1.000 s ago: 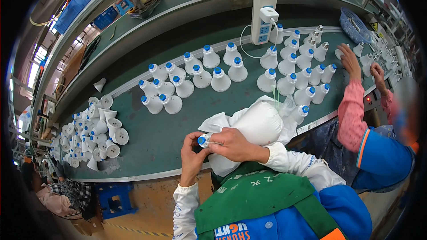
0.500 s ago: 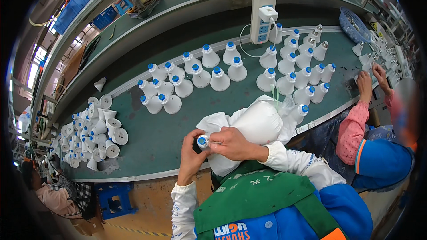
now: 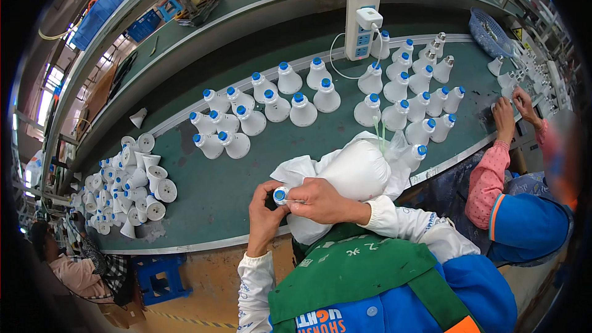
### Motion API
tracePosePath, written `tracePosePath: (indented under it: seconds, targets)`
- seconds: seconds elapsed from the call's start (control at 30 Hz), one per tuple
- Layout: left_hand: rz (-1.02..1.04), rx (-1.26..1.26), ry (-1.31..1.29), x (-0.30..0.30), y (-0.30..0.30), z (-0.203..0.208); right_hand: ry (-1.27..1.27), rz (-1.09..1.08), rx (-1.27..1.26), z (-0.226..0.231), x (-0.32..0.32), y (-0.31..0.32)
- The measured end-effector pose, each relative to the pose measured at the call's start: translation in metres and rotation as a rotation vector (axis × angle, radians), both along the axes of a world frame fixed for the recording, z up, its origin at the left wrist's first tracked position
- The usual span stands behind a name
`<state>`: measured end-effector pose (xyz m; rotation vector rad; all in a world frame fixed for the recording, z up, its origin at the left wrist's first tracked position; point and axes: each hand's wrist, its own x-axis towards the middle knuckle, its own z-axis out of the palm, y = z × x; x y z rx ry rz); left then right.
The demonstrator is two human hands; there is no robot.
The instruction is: The person picks up light bulb casings, applies paste to their ends using an applicator bag, and arranges the casings in rows on the assembly table.
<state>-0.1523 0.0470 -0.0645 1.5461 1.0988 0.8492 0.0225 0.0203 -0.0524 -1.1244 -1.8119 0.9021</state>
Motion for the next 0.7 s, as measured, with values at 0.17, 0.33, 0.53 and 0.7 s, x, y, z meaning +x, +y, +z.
tracePosePath:
  seconds: [0.17,0.33,0.53,0.7]
  targets:
    - [-0.063,0.042,0.058,-0.009,0.004,-0.002,0.010,-0.042,-0.005,-0.002,-0.001,0.000]
    - [-0.067,-0.026,0.000,-0.005,0.002,0.006,-0.037,-0.049,0.015,-0.004,-0.003,0.002]
    - [-0.154,0.101,0.034,-0.012,0.008,-0.007,-0.007,-0.053,0.010,-0.006,-0.003,0.001]
    - [-0.103,-0.064,-0.051,-0.007,0.001,0.004,-0.014,-0.041,0.022,-0.005,-0.002,0.001]
